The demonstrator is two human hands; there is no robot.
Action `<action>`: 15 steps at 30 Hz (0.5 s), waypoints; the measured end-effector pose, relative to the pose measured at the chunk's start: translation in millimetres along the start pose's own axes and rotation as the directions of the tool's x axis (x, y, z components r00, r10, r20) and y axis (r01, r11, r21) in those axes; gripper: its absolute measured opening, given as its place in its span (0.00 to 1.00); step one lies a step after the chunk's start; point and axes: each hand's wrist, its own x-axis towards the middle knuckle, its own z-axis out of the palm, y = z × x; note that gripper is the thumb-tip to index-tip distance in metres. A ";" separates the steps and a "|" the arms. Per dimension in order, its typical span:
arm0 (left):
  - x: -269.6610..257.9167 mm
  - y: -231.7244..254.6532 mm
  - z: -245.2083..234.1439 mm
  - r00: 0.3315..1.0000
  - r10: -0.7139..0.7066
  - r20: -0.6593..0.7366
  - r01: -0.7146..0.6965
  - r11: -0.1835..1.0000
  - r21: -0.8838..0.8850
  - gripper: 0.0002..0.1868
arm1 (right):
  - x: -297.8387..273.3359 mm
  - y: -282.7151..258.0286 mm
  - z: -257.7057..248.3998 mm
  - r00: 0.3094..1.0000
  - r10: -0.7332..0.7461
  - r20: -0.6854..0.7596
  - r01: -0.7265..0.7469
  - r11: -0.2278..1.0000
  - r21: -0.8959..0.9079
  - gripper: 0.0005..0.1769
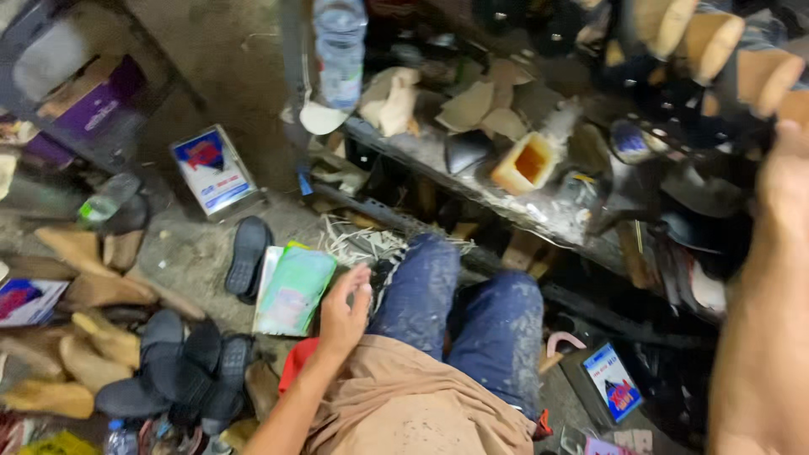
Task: The person repairs a black shoe by scraping the sole with a knife, hammering the heel, and using a small stick to work on the shoe's edge. The person also uses a hammer and a pair of pliers during the process.
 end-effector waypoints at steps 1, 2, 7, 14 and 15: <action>8.5 -14.4 -1.3 0.999 -0.006 -0.036 0.007 0.999 0.045 0.19 | 12.2 26.7 8.8 0.991 0.022 0.130 -0.035 0.995 0.096 0.40; 0.1 -28.9 -10.6 0.996 -0.040 -0.078 0.048 0.994 0.101 0.19 | 16.6 50.8 22.7 0.956 0.037 0.291 -0.093 0.980 0.179 0.38; -13.8 -127.7 -45.1 0.908 -0.384 -0.166 0.392 0.920 0.016 0.21 | -23.4 127.6 63.0 0.402 -0.092 0.911 -0.525 0.792 0.312 0.35; -43.2 -239.5 -143.5 0.576 -0.713 -0.400 0.818 0.509 0.269 0.21 | -192.8 67.1 20.1 -0.416 -0.517 0.748 -0.858 0.497 -0.134 0.40; -41.9 -247.2 -152.6 0.569 -0.716 -0.405 0.822 0.506 0.261 0.21 | -228.1 51.4 31.9 -0.482 -0.574 0.662 -0.858 0.461 -0.225 0.42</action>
